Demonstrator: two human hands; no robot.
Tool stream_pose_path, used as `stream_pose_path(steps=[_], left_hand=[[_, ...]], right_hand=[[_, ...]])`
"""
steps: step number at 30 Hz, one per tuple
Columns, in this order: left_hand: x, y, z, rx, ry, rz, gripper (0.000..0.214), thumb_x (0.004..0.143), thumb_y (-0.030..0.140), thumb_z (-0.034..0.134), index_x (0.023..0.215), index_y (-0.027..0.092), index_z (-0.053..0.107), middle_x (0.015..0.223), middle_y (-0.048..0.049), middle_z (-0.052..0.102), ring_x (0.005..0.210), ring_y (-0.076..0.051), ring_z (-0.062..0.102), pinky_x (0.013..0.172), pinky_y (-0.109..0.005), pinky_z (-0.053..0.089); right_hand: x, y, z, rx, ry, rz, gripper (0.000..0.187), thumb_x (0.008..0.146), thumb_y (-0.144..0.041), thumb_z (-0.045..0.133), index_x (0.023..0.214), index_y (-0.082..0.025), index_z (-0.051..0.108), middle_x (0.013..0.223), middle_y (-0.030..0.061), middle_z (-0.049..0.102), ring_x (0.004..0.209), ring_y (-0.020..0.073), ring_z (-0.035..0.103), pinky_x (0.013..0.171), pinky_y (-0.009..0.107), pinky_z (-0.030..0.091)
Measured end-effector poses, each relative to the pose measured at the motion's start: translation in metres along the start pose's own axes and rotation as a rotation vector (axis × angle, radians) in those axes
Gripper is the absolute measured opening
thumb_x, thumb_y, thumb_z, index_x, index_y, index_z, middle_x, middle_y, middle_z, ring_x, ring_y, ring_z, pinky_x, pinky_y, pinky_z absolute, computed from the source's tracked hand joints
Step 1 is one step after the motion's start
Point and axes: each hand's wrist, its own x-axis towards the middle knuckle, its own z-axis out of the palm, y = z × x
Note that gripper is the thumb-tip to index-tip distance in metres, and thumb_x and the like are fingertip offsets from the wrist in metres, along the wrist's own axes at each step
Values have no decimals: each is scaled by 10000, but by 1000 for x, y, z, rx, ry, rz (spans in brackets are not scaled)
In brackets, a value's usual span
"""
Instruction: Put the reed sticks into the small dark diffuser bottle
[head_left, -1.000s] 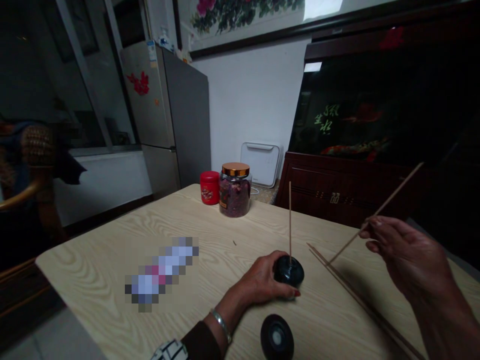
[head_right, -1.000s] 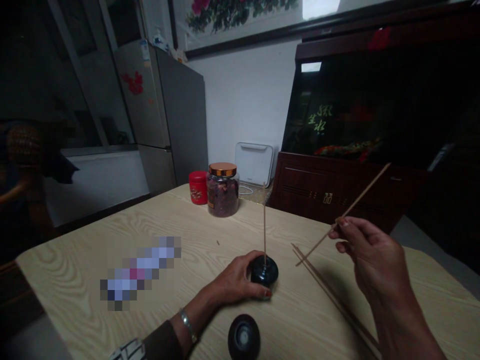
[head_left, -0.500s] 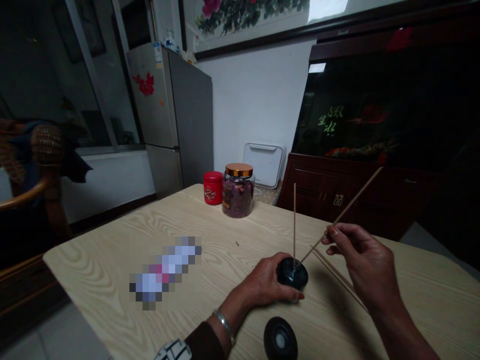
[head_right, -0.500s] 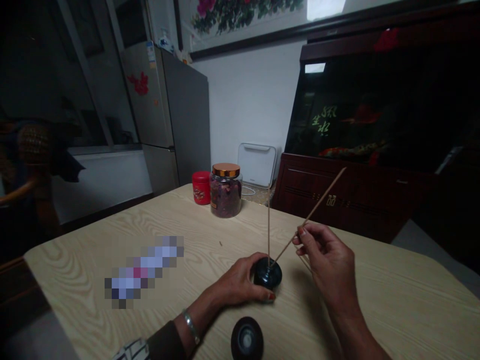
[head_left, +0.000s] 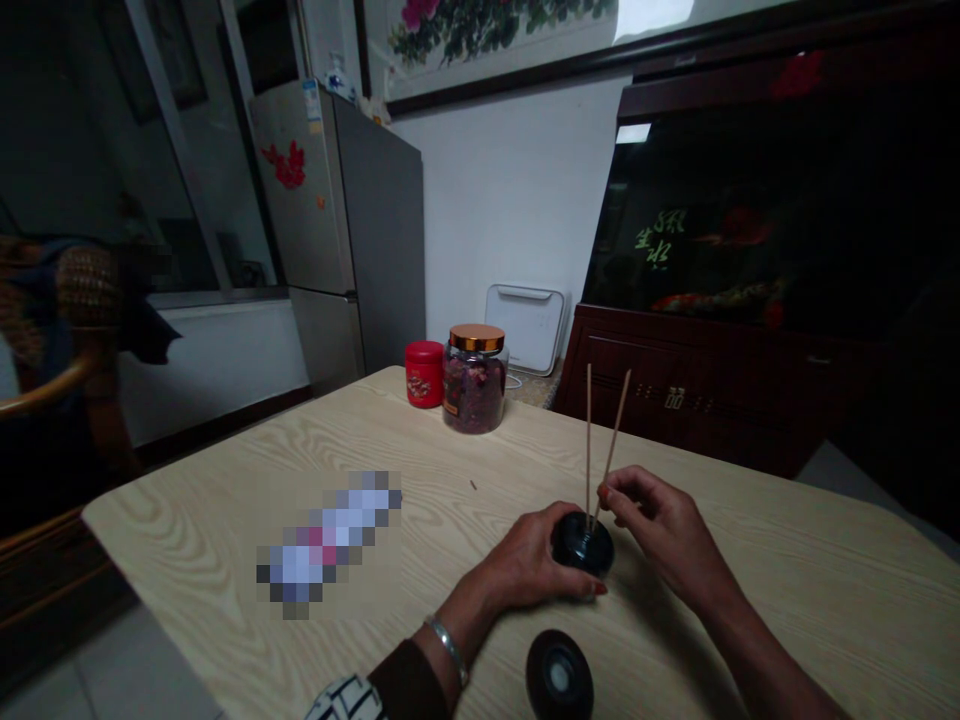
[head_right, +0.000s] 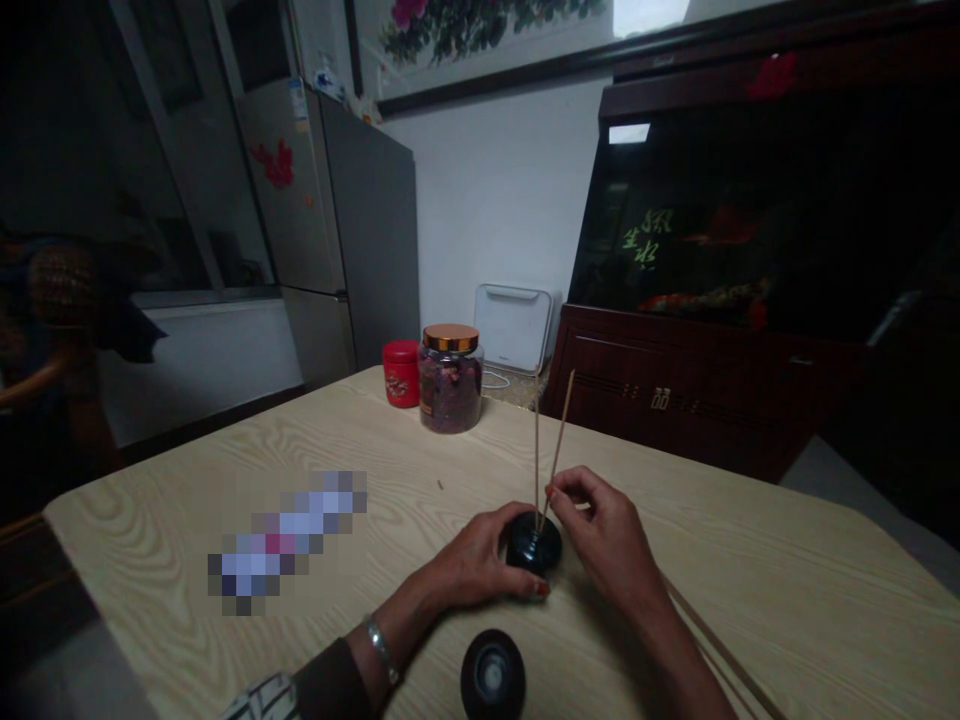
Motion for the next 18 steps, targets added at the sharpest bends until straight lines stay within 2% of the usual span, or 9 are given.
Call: stream_pose_path(steps=[4,8,10,13,15,18], left_hand=[[0,1,-1,16,7,-4,753,563,397,909,1230,199,623,1025,-48,696,932,-225,628,815,-307,479],[0,0,-1,10,-9,-11,717,572,384,904,1207,203,626,1012,-44,698,911,-217,631,757,-284,477],[0,-1,-1,0,-15,-11,705,573,370,903,1199,198,627,1004,-44,700,904,-214,631,744,-277,475],[0,-2,0,-14,-11,-11,718,568,364,909,1203,190,624,1013,-52,703,919,-219,633,764,-282,477],[0,-2,0,-35,-13,-18,728,565,356,911,1211,187,619,1018,-55,704,927,-222,634,770,-284,478],[1,-2,0,-44,-19,-19,718,569,340,909,1209,182,625,1018,-58,704,928,-223,632,765,-281,477]], right_hand=[[1,0,-7,-74,-86,-20,296,873,-488,575,812,-205,640,799,32,678,736,192,636,677,310,494],[5,13,-39,-165,-91,10,339,898,-536,528,879,-218,644,804,39,681,751,202,635,666,308,483],[7,30,-63,-292,-88,32,330,897,-527,513,881,-225,644,801,44,688,732,207,632,645,310,471],[6,64,-93,-601,-177,137,246,869,-419,518,775,-229,642,758,51,693,695,215,631,623,318,430],[2,87,-104,-771,-249,261,182,822,-346,547,727,-227,647,766,61,706,708,226,641,612,320,398],[-3,114,-104,-870,-304,393,107,742,-319,622,729,-223,668,809,79,722,748,248,651,614,323,377]])
